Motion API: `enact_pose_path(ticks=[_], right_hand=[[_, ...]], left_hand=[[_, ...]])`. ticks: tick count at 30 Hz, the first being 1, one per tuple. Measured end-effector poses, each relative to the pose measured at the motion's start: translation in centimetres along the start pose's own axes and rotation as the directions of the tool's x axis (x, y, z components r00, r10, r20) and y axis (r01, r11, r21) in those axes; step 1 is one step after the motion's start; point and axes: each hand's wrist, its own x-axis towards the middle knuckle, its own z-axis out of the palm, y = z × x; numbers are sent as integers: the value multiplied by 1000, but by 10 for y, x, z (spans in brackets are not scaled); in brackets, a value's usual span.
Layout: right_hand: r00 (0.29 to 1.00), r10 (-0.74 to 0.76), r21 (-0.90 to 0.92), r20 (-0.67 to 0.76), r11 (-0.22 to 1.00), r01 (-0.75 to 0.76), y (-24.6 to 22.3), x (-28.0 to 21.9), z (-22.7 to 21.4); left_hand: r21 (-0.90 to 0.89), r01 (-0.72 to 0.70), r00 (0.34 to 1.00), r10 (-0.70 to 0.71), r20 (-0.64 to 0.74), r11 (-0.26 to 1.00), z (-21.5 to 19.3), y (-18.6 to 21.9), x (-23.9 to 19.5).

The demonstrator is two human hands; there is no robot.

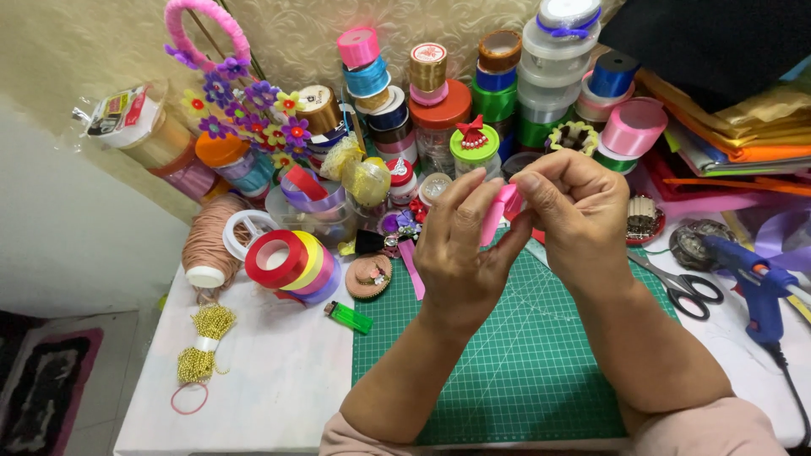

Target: The person folds and twists a pink ribbon by hand to form a small flower-like shape. They repeatedly pinch and adjust the ribbon layers to create petals, working over a green cutting mat on a cluttered craft table.

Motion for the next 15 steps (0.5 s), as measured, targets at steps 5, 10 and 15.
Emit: enact_pose_path(ticks=[5, 10, 15], right_hand=[[999, -34, 9, 0, 999, 34, 4, -3, 5], [996, -80, 20, -46, 997, 81, 11, -7, 8], [996, -63, 68, -63, 995, 67, 14, -9, 6]], left_hand=[[55, -59, 998, 61, -26, 997, 4, -1, -3], [37, -104, 992, 106, -70, 994, 1, 1, 3], [62, -122, 989, 126, -78, 991, 0, 2, 6]])
